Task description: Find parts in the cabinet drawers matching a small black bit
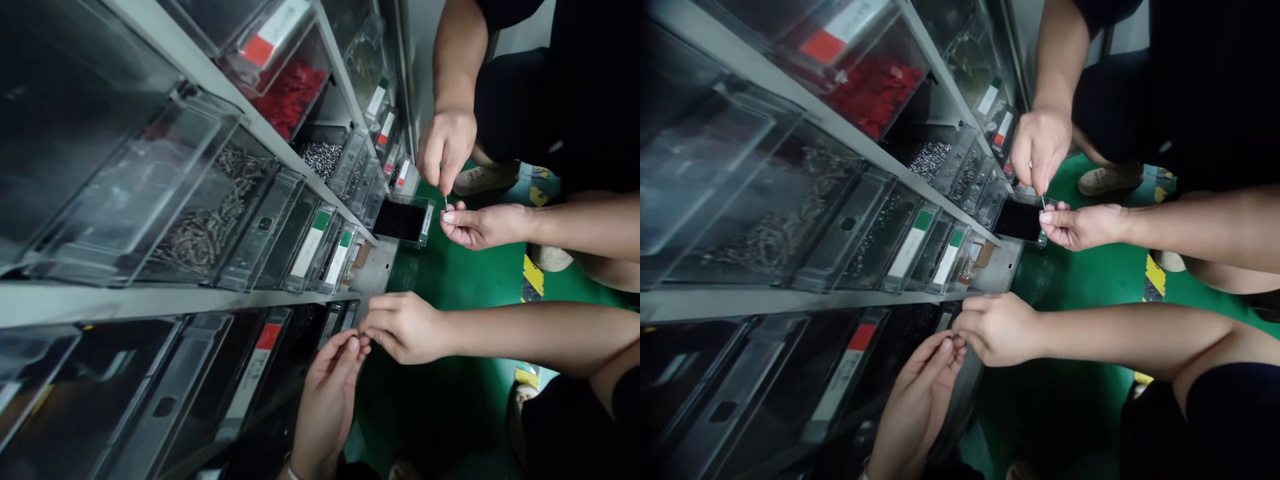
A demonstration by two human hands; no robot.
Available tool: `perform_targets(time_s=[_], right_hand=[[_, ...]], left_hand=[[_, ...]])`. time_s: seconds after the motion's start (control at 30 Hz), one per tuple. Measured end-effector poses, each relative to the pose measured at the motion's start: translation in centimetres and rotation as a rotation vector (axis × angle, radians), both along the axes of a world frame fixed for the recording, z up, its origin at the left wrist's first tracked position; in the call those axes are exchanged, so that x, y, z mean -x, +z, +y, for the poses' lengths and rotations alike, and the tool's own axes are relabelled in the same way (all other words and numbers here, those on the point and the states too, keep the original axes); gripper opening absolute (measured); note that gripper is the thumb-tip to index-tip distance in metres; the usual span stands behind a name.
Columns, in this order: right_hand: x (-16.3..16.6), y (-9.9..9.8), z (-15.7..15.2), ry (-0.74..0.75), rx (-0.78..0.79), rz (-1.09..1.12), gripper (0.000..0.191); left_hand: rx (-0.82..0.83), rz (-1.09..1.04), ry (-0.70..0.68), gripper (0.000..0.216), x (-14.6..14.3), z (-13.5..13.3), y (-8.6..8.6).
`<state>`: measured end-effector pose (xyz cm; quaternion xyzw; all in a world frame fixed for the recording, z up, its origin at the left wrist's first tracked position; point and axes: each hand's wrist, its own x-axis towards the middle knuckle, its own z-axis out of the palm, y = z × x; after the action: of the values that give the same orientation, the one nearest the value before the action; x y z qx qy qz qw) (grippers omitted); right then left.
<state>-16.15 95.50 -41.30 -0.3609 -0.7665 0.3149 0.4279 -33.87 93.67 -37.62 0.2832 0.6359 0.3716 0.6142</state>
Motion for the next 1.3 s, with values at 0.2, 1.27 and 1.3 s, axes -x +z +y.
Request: perform_targets(time_s=[0.2, 1.27, 1.3], right_hand=[[-0.1, -0.3, -0.5, -0.032, -0.165, -0.190, 0.021], [-0.9, 1.3, -0.3, -0.022, 0.250, -0.111, 0.035], [-0.6, 1.0, -0.3, 0.003, 0.265, -0.064, 0.034]], left_hand=[[-0.009, 0.064, -0.092, 0.039, -0.2, -0.5, 0.0], [-0.139, 0.379, -0.405, 0.043, 1.6, -0.4, -1.4], [-0.157, 0.418, -0.454, 0.041, 1.7, -0.4, -1.5]])
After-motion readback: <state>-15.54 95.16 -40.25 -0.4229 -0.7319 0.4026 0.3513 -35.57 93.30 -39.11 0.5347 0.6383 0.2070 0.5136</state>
